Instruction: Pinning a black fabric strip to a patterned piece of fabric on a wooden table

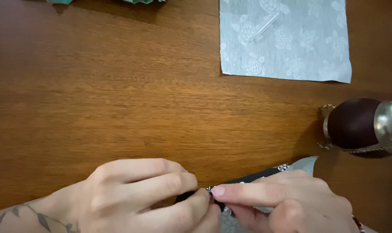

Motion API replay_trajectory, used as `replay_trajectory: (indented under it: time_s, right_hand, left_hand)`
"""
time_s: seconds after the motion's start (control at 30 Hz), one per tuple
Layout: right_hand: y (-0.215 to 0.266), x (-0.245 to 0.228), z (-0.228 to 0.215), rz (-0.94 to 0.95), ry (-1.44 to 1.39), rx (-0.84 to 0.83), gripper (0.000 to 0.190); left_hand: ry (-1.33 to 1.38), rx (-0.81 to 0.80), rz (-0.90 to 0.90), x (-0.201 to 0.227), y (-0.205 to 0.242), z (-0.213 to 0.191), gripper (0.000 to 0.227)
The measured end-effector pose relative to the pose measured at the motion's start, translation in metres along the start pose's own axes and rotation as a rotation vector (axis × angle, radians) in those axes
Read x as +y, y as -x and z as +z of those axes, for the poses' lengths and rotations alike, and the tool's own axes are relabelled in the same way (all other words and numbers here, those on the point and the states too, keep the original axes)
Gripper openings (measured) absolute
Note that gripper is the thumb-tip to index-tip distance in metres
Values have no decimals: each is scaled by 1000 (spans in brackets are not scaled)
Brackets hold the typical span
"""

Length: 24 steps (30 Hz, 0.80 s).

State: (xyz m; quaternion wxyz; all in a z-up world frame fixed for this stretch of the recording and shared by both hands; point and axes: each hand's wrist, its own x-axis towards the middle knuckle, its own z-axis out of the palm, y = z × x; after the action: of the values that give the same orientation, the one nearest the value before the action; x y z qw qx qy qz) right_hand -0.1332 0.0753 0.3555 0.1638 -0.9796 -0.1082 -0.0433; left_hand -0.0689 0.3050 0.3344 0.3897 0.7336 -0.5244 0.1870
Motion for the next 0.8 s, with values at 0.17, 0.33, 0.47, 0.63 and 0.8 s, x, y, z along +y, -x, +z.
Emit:
replay_trajectory:
  time_s: [0.17, 0.33, 0.47, 0.63, 0.8]
  right_hand:
    - [17, 29, 8, 34, 111, -165, 35]
    - [-12, -21, 7, -108, -289, 311, 27]
    - [-15, -15, 6, -228, -387, 290, 31]
    - [13, 21, 7, -59, -134, -51, 6]
    - [-10, -6, -5, -138, -497, 182, 52]
  left_hand:
    - [13, -3, -10, 0, 1, 1, 20]
    - [59, 23, -44, 1, 0, 4, 20]
    - [25, 50, -43, 4, -2, 4, 22]
    - [-21, 77, -9, 1, 3, 9, 25]
    - [-28, 53, 42, 0, 2, 4, 26]
